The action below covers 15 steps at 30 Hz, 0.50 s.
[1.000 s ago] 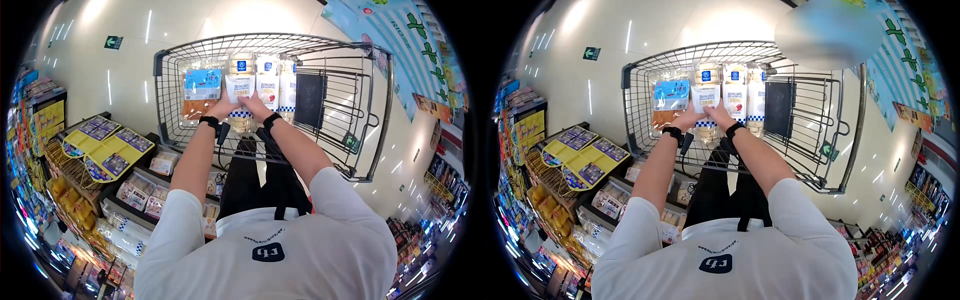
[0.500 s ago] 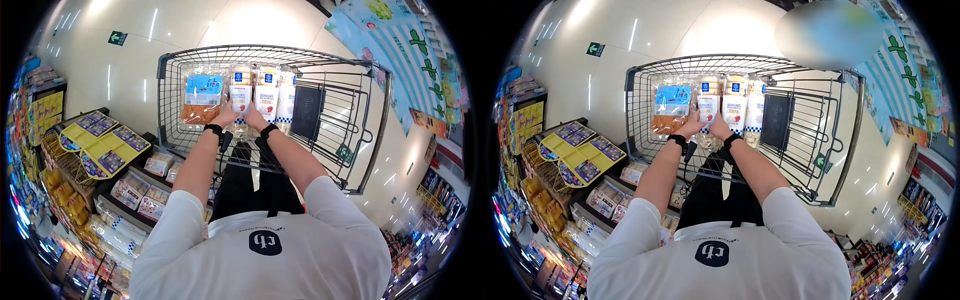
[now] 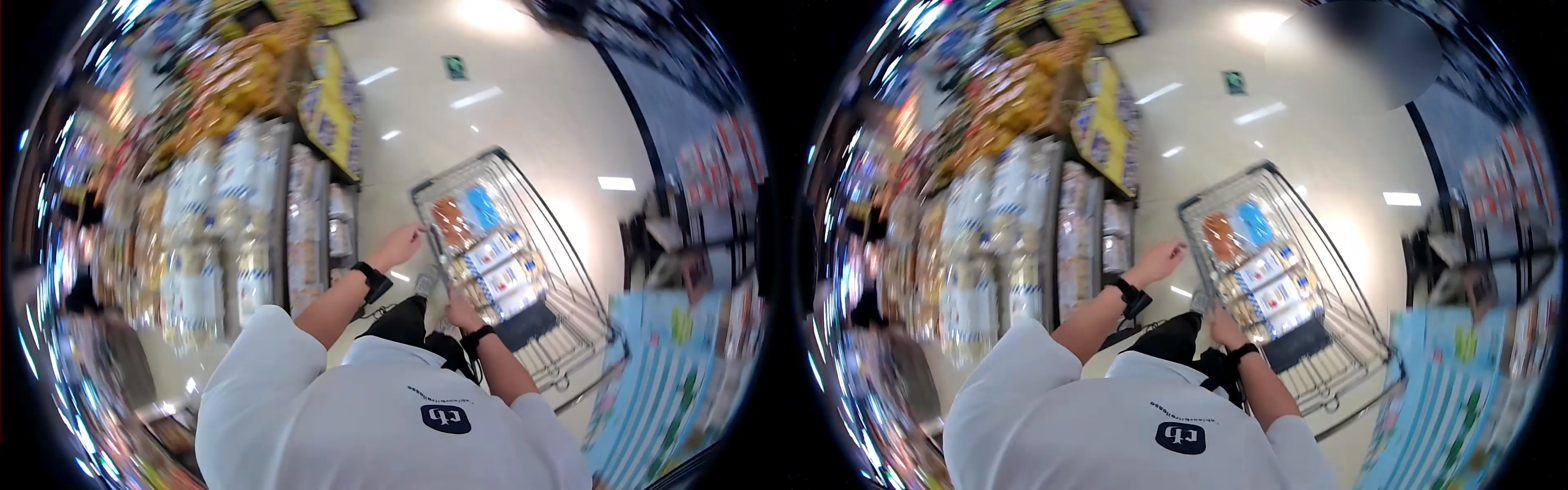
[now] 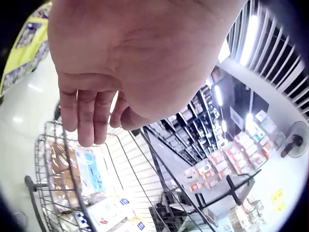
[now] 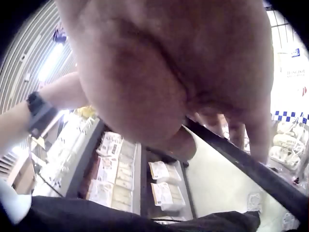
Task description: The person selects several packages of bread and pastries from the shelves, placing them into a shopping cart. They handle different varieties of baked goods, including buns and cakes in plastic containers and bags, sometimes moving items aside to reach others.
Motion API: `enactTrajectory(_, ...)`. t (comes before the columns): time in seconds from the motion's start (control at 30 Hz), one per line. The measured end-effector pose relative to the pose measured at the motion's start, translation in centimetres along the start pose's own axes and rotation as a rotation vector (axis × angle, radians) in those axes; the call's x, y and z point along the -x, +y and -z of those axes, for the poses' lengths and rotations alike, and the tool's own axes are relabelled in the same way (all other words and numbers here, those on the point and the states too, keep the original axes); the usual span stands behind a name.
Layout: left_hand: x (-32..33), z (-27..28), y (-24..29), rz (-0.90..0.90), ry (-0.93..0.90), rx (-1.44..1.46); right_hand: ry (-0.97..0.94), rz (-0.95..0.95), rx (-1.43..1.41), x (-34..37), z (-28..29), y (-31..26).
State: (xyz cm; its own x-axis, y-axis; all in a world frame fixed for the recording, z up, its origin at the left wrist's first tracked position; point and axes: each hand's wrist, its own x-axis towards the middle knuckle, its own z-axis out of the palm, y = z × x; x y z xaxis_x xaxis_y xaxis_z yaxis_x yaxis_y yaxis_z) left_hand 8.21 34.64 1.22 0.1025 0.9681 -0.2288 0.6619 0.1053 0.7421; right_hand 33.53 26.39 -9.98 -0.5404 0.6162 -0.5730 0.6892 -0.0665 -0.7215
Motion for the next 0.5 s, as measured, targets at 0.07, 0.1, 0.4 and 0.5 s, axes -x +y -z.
enactTrajectory(0.07,5.6,1.5,-2.6,0.041,0.108,-0.02,0.06,0.222,0.016,-2.7,-2.1,5.3)
enactTrajectory(0.1,8.5,1.4,-4.3,0.048,0.13,-0.037,0.029,0.263,0.05,-2.9,-1.8,5.5)
enactTrajectory(0.4,33.7,-2.3,-12.7,0.655,0.192,0.02,0.007,0.153,-0.019,-6.8,-0.6,9.6)
enactTrajectory(0.5,37.5,-3.4,-13.4,0.678,0.287,0.131,0.02,-0.044,0.097,-6.5,2.1,6.3)
